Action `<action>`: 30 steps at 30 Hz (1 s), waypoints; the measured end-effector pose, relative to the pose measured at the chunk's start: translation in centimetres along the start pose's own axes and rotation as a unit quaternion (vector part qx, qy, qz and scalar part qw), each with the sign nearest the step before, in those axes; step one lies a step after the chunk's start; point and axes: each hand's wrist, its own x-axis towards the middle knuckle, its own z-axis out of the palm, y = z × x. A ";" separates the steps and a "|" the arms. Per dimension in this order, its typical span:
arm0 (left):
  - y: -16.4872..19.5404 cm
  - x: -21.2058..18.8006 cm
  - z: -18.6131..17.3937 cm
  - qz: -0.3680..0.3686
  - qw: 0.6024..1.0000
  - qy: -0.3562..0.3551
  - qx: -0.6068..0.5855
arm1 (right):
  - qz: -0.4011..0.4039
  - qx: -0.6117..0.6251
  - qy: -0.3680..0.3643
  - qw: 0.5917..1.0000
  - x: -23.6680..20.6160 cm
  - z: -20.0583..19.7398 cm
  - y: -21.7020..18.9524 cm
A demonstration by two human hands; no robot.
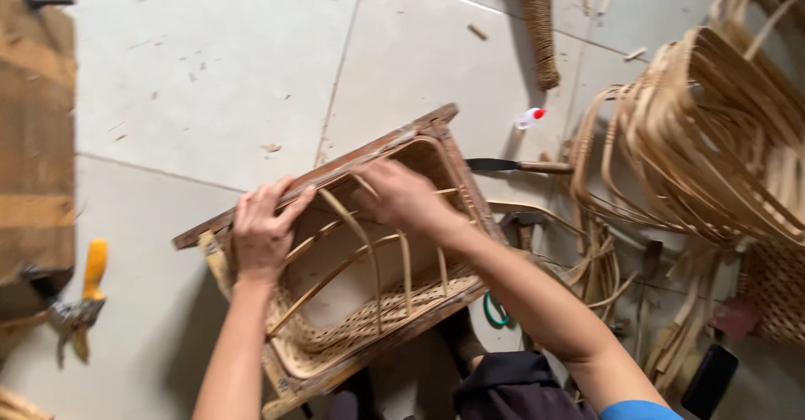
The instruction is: The person weaves a rectangular basket using thin wooden strips inside a wooden mold. They insert and bend strips, trim excess with scissors, and apply glue to secure the structure. The basket is progressively built up with interlaced strips and reinforced with additional pieces.
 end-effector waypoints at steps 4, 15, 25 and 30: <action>-0.7 -0.2 -1.3 -0.028 0.997 -0.031 -0.064 | 0.238 -0.029 0.010 0.971 -5.6 -10.3 10.7; -0.3 -1.0 -2.0 -0.132 0.977 0.014 -0.166 | 0.204 -0.218 -0.066 0.952 -15.6 -5.5 19.0; -1.4 -0.9 -1.8 -0.137 0.978 0.057 -0.150 | 0.217 0.274 0.071 0.934 -0.8 -10.9 2.5; -2.0 -0.9 -1.8 -0.140 0.977 0.058 -0.150 | 0.234 0.291 -0.023 0.927 3.8 2.7 -8.6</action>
